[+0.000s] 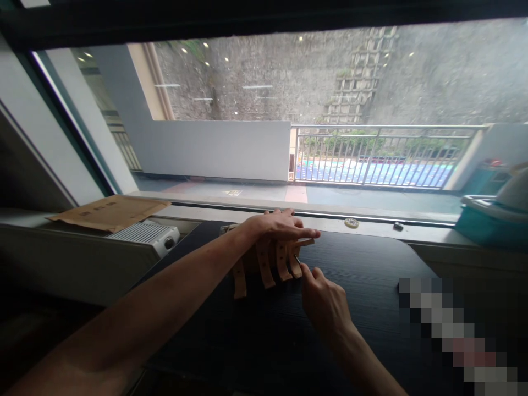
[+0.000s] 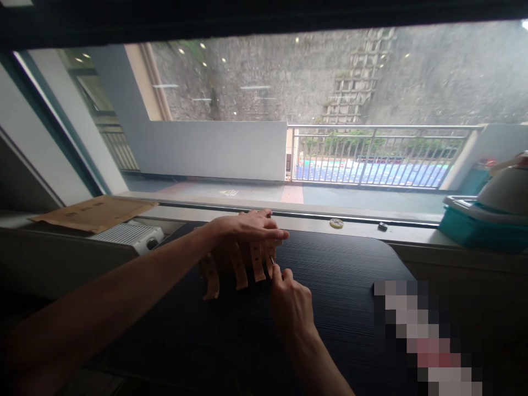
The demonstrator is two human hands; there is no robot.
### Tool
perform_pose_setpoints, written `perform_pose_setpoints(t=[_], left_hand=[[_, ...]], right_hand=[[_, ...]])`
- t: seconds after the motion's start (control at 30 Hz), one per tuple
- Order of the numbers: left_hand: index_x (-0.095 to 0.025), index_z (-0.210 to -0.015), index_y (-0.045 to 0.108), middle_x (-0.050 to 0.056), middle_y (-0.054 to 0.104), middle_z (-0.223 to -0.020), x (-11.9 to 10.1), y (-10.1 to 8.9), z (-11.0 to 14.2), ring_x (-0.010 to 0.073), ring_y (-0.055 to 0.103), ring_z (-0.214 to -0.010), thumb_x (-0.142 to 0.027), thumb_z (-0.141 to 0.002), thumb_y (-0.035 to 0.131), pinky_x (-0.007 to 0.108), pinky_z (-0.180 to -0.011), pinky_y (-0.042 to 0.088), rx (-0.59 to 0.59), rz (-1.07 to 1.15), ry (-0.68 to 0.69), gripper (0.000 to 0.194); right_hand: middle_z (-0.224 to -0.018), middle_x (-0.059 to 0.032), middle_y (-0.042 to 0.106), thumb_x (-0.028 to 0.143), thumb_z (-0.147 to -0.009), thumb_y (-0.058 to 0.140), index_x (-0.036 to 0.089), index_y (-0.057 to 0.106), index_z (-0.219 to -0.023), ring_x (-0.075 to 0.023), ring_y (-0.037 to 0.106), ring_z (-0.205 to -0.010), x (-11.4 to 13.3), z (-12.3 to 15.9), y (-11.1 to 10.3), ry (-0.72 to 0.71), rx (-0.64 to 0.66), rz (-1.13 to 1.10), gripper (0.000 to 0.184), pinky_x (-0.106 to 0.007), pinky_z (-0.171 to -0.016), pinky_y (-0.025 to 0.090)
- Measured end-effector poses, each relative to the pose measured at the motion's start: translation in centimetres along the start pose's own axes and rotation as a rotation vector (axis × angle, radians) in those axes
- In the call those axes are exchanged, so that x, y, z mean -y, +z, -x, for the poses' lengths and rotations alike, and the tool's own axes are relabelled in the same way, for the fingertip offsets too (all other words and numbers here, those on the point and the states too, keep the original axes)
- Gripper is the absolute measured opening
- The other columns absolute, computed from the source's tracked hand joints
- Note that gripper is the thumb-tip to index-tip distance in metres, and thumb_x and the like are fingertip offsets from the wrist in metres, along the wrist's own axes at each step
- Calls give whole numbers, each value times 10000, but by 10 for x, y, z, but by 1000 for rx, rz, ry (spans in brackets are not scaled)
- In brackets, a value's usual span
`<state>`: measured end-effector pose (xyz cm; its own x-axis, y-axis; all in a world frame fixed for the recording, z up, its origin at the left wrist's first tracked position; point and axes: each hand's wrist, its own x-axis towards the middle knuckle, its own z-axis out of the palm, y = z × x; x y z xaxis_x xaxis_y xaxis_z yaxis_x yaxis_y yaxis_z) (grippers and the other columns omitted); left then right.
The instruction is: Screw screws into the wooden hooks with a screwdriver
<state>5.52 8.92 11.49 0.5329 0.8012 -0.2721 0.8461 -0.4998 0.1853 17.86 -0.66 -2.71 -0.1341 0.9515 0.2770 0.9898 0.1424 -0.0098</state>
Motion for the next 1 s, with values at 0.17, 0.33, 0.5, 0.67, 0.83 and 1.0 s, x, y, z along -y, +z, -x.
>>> perform_pose_setpoints(t=[0.17,0.33,0.5,0.67,0.83,1.0], left_hand=[[-321,-1138,593,44,291,-1456,3,-1,2,408,322,-1261,-840,-664,228,564,-958,342,21,7,33,793],[-329,-1089,610,17,240,-1474,7,1,-1,403,346,-1242,-861,-608,309,547,-930,383,37,19,28,779],[-311,-1090,601,29,236,-1473,7,3,-3,405,258,-1297,-867,-570,370,548,-972,347,44,0,68,795],[-239,-898,654,42,229,-1483,2,4,-5,411,248,-1298,-760,-570,532,560,-993,313,57,-75,71,627],[-256,-913,664,20,190,-1503,-1,6,-4,400,305,-1271,-630,-624,555,538,-961,358,2,-60,25,485],[-254,-901,666,12,198,-1501,2,7,-6,402,232,-1315,-631,-634,533,512,-981,351,0,-51,22,481]], right_hand=[[-883,-47,616,123,-884,349,207,479,-1289,-139,614,-630,-32,-8,-3,-185,-6,-1,433,-253,-482,332],[-845,-19,613,162,-894,347,236,502,-1260,-130,598,-600,-37,-11,-5,-207,-13,-43,404,-259,-478,302],[-827,-27,610,152,-891,352,206,520,-1223,-140,613,-601,-13,-4,-5,-88,4,-47,376,-262,-464,296],[-876,-45,612,119,-893,349,205,498,-1247,-145,628,-627,-2,0,-7,-36,25,-24,393,-259,-463,315],[-899,-38,652,201,-913,349,249,542,-1204,-160,641,-687,-4,-1,-1,88,-2,-263,353,-249,-532,362],[-922,-39,695,293,-899,380,234,587,-1128,-187,641,-854,-11,-6,12,188,-23,-641,315,-258,-695,420]])
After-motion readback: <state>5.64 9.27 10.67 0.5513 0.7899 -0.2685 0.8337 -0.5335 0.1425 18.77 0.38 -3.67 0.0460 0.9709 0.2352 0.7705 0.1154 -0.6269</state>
